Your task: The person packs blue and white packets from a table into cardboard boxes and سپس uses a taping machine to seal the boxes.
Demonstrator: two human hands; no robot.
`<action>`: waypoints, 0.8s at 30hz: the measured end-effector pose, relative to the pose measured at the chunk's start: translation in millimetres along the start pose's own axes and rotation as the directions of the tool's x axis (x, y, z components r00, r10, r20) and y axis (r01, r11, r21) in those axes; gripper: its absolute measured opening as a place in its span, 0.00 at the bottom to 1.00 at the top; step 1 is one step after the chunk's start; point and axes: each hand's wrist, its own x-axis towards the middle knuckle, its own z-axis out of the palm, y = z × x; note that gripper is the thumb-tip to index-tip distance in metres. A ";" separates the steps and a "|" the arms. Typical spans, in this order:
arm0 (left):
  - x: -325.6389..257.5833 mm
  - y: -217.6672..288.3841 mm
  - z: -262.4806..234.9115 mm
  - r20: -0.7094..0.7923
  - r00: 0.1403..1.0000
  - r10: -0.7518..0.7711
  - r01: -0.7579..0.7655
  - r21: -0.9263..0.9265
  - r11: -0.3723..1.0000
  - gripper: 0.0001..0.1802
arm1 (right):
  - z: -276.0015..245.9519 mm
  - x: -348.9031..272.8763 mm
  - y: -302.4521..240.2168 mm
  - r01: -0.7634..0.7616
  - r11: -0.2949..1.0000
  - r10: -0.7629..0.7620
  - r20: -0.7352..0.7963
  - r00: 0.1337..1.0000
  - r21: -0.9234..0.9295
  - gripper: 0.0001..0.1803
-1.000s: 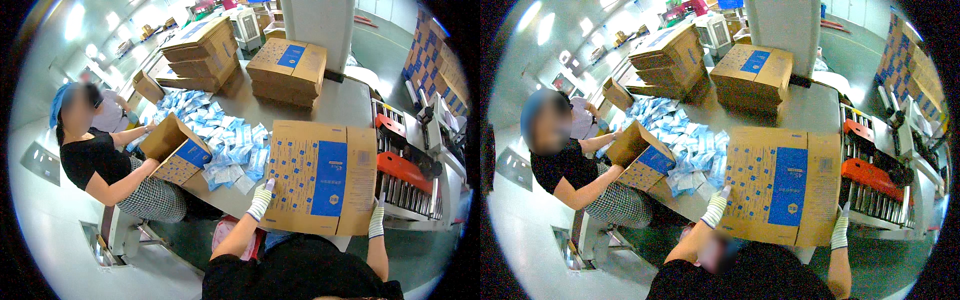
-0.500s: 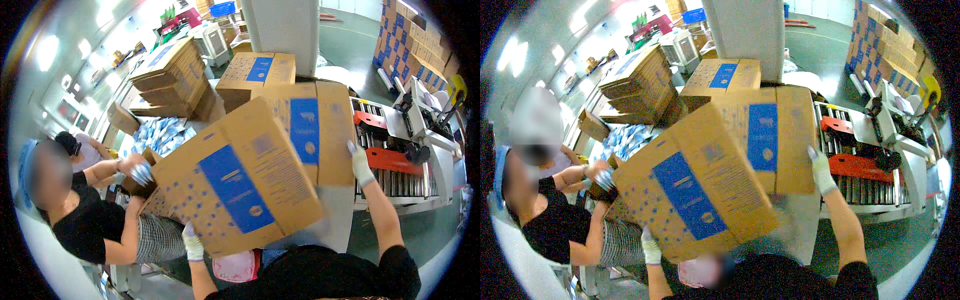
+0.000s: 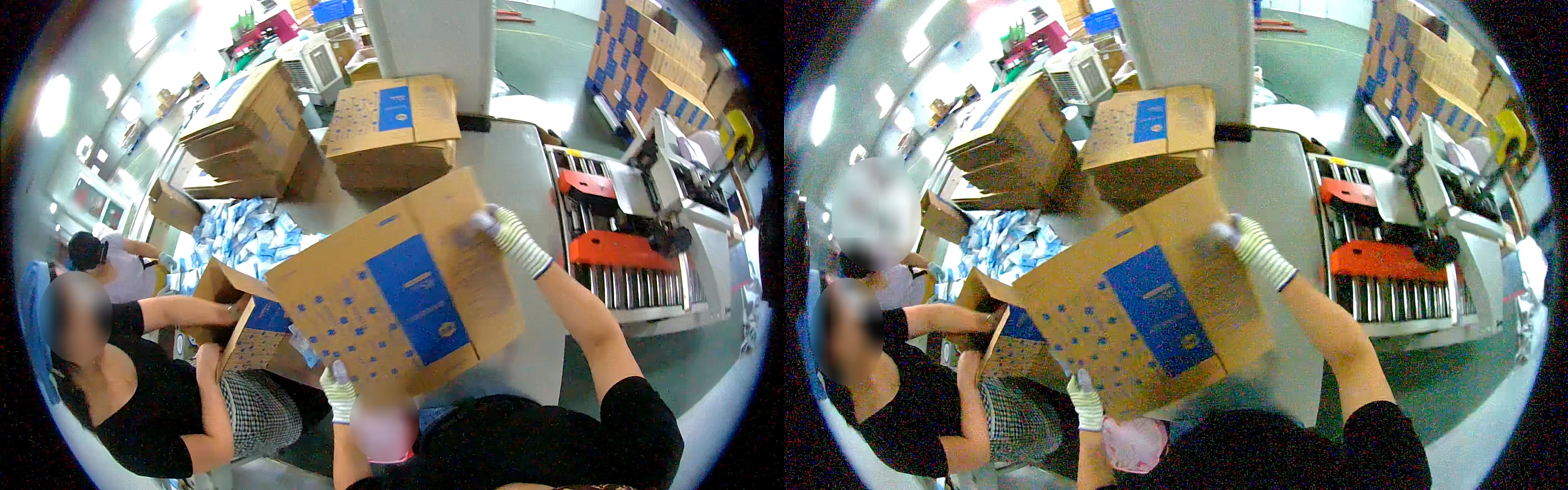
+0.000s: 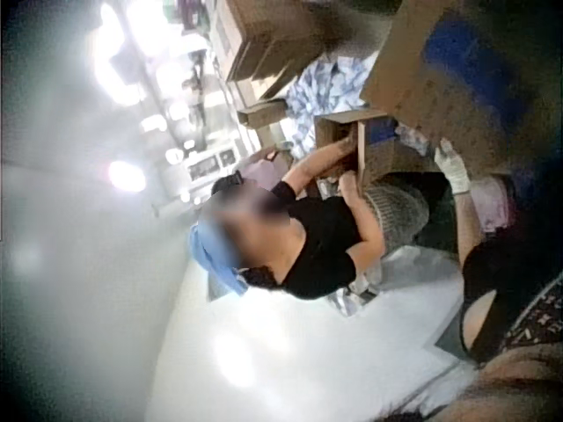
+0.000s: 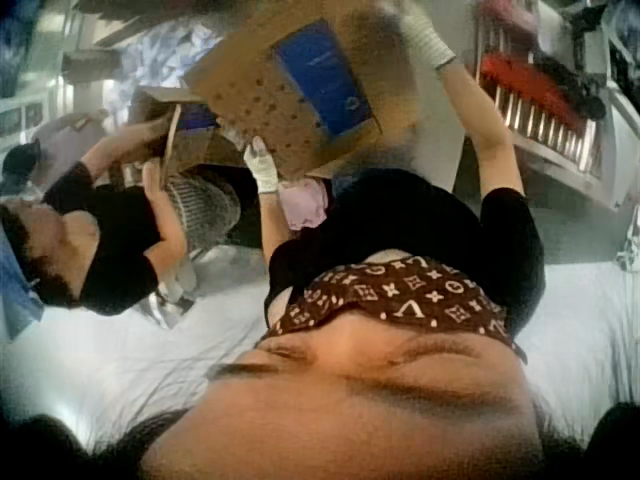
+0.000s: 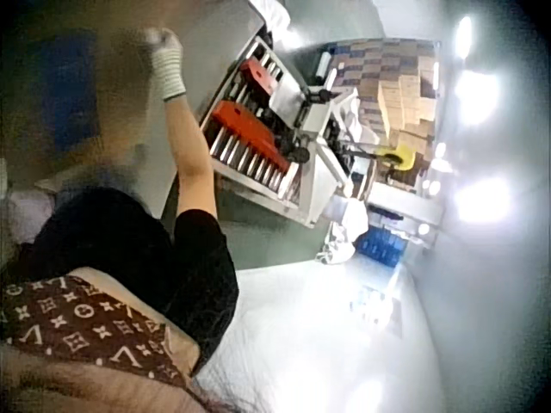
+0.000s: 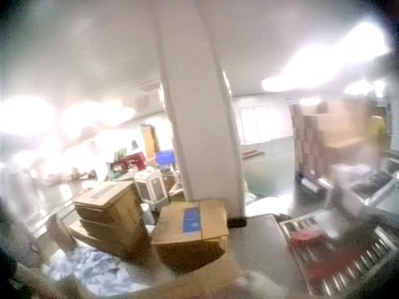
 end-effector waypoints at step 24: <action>-84.1 122.2 44.7 -0.129 0.986 0.104 -0.127 -0.182 0.975 0.04 | -76.3 -253.0 -53.4 0.191 0.949 -0.108 -0.309 0.945 0.253 0.15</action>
